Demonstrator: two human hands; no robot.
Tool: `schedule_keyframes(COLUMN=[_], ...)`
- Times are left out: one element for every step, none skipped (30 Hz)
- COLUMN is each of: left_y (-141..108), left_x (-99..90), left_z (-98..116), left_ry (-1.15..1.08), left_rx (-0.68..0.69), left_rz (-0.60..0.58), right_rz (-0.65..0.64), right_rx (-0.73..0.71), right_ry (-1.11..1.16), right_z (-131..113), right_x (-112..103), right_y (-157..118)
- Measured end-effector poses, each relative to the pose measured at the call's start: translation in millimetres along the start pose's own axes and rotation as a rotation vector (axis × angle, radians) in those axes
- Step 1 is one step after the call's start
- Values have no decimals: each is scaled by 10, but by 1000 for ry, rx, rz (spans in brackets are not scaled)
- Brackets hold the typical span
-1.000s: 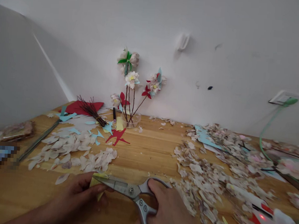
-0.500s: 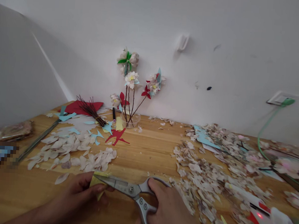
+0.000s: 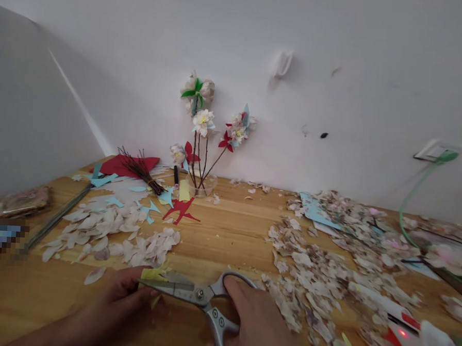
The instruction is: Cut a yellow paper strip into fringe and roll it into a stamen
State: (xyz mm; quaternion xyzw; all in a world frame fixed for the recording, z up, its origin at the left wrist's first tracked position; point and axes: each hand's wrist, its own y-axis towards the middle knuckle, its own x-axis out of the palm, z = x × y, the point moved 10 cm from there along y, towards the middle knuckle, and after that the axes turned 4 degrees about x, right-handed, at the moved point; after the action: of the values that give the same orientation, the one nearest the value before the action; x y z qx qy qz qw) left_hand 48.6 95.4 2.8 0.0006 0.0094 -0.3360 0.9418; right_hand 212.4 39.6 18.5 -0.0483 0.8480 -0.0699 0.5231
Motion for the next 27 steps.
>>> schedule_keyframes(left_y=[2, 4, 4, 4, 3, 2, 2, 2, 3, 3, 4, 3, 0, -4, -8, -13, -18, -22, -25, -27, -27, -26, -23, -21, -18, -17, -17], left_x=[-6, -10, -18, -24, -24, -15, -4, 5, 14, 18, 17, 13, 8, 3, -3, -6, -3, 1, 8, 19, 29, 36, 38, 37, 34, 28, 21], left_z=[23, 44, 57, 60, 54, 41, 31, 29, 34, 43, 52, 61, 66, 70, 75, 82, 89, 91, 89, 84, 76, 68, 65, 66, 67, 64, 57], left_ry=[22, 45, 63, 72, 71, 62, 51, 39, 30, 24, 21, 21, 20, 21, 23, 21, 13, 3, -9, -22, -35, -40, -37, -31, -25, -19, -16], left_rx=[17, 30, 38, 36, 27, 13, 2, -2, 1, 5, 7, 7, 2, -5, -10, -10, -7, -7, -9, -14, -22, -30, -34, -32, -27, -24, -21], left_rz=[5, 8, 15, 22, 23, 16, 7, 2, -5, -8, -6, -1, 5, 10, 18, 22, 21, 20, 16, 7, -1, -8, -11, -12, -11, -9, -6], right_rz=[-1, 1, 7, 16, 15, 9, 3, -3, -3, -3, -1, 2, 0, -2, 3, 12, 25, 32, 37, 38, 39, 40, 45, 48, 44, 37, 28], right_rx=[0, -1, 0, 0, 0, 1, 4, 4, 3, 4, 9, 15, 19, 20, 20, 19, 17, 14, 10, 8, 3, 0, -1, -2, -2, 0, 3], right_ry=[-2, -5, -9, -11, -6, 1, 9, 16, 19, 19, 16, 14, 14, 13, 9, 2, -4, -9, -12, -13, -13, -16, -23, -31, -33, -29, -20], right_z=[3, 8, 17, 27, 34, 40, 46, 45, 41, 35, 33, 30, 23, 14, 4, -6, -16, -23, -27, -27, -26, -21, -15, -9, -4, 2, 6], right_x=[8, 11, 11, 6, 7, 12, 16, 20, 18, 17, 15, 11, 9, 8, -2, -17, -34, -45, -53, -55, -55, -54, -56, -57, -54, -47, -41], right_y=[-1, -2, -2, -1, 1, 2, 5, 6, 7, 8, 8, 8, 8, 8, 7, 5, 3, 1, -1, -2, -2, -1, 1, 3, 4, 5, 3])
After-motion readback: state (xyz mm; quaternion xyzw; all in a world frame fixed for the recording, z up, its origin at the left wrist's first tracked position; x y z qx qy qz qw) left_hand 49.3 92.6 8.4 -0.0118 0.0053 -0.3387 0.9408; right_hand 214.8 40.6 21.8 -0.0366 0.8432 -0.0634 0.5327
